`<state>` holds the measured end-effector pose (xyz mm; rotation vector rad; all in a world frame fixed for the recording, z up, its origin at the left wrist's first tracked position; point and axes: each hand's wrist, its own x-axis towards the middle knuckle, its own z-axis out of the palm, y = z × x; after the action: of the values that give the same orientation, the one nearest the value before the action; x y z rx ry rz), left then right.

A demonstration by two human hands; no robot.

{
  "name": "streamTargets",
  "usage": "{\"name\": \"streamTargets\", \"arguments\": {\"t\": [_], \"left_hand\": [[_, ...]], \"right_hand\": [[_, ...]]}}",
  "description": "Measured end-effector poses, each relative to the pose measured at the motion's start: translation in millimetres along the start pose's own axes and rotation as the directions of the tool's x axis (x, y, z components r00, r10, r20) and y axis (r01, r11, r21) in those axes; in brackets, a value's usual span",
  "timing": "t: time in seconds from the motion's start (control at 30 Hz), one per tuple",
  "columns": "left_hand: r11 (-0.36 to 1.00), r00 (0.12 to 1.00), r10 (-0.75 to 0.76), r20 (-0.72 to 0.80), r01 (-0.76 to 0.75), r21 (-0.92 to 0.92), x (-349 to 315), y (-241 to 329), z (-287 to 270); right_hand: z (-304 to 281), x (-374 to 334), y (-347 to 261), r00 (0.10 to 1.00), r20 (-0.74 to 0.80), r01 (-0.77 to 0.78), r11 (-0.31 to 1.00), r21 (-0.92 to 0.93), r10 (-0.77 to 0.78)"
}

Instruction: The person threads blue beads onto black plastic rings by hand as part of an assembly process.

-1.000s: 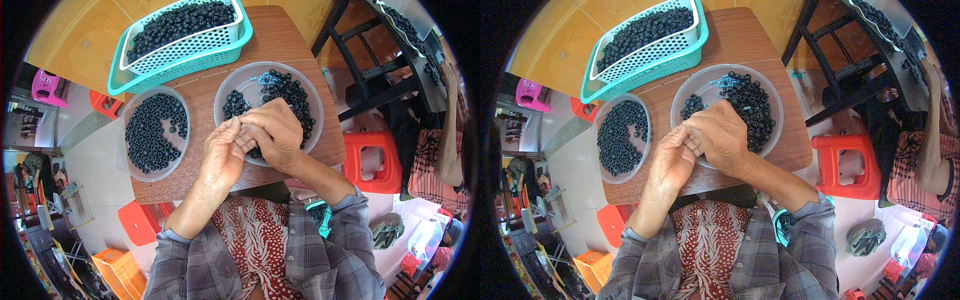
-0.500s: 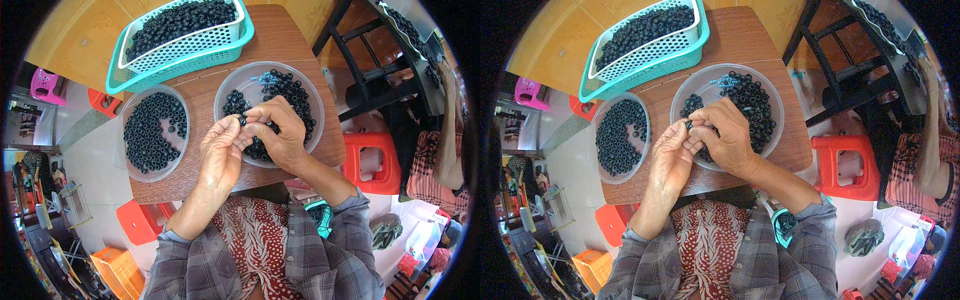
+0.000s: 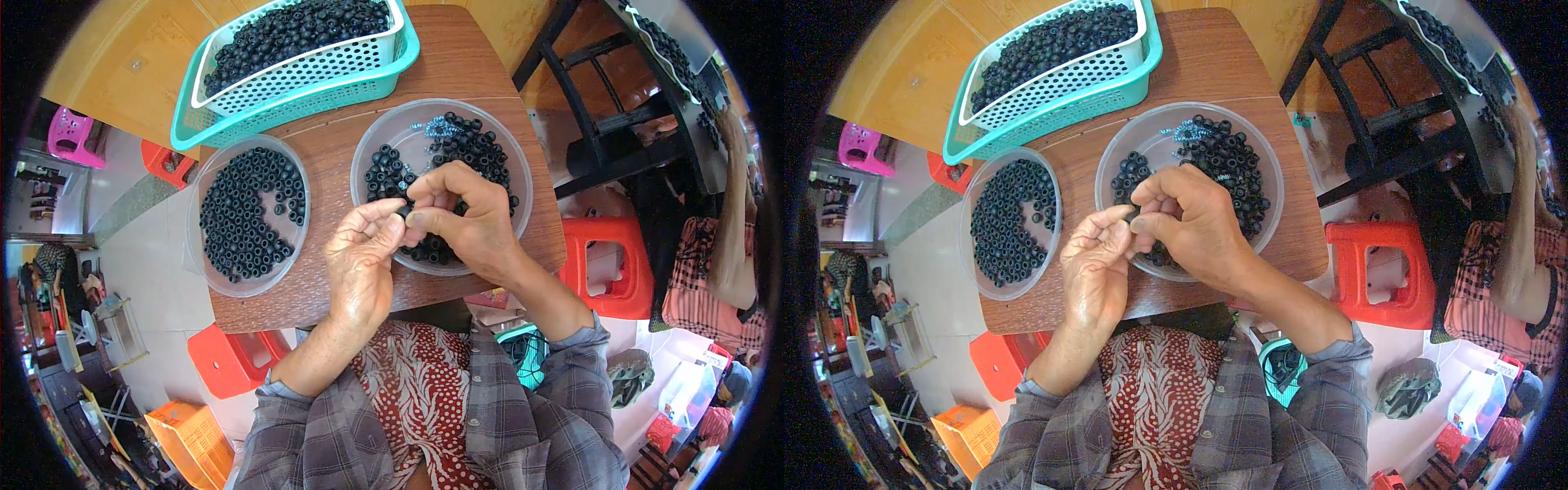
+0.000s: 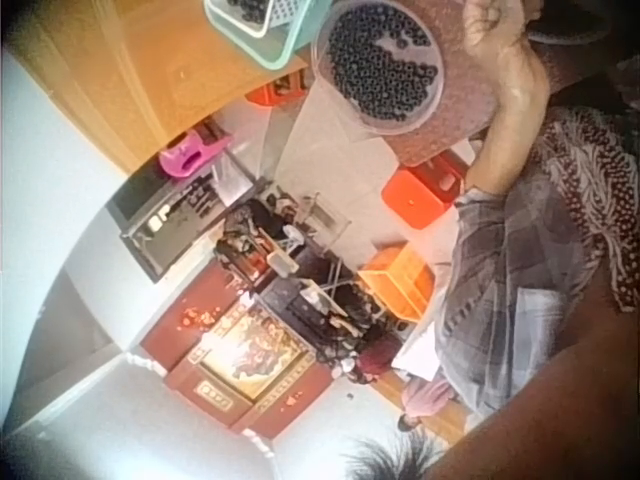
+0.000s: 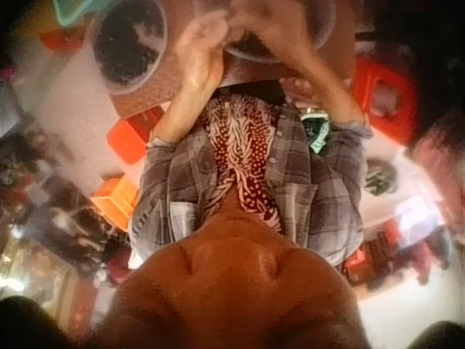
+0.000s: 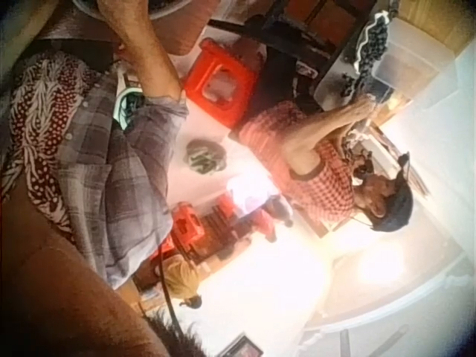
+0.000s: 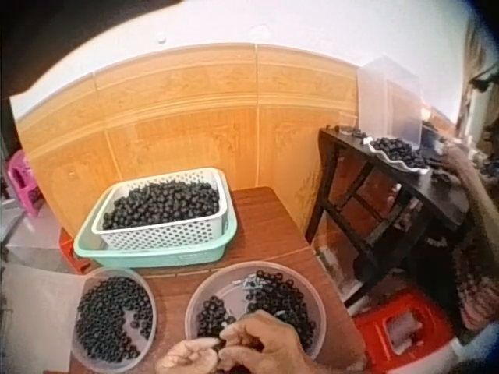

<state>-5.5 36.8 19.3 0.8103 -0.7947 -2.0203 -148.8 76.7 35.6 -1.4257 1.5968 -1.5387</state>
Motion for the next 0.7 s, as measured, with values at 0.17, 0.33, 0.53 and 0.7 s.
{"name": "streamTargets", "arguments": {"t": [0.17, 0.33, 0.53, 0.7], "left_hand": [[0.997, 0.993, -0.074, 0.091, 0.071, 0.036, -10.4, 2.2, 2.6], [0.989, 0.977, -0.108, 0.184, 0.088, 0.115, -18.9, 2.2, -0.1], [0.993, 0.974, -0.112, 0.194, 0.104, 0.051, -21.1, 0.7, -7.1], [0.992, 0.972, -0.126, 0.197, 0.127, 0.006, -17.3, 6.8, -22.0]], "right_hand": [[-16.9, -1.7, -3.0, 0.953, 0.202, -0.233, 0.972, 0.014, 0.226], [-27.6, 0.6, -10.8, 0.853, 0.387, -0.448, 0.872, 0.198, 0.350], [-24.0, -3.0, -11.4, 0.818, 0.452, -0.471, 0.866, 0.170, 0.356], [-13.8, -0.8, -10.2, 0.783, 0.521, -0.521, 0.816, 0.251, 0.340]]}}
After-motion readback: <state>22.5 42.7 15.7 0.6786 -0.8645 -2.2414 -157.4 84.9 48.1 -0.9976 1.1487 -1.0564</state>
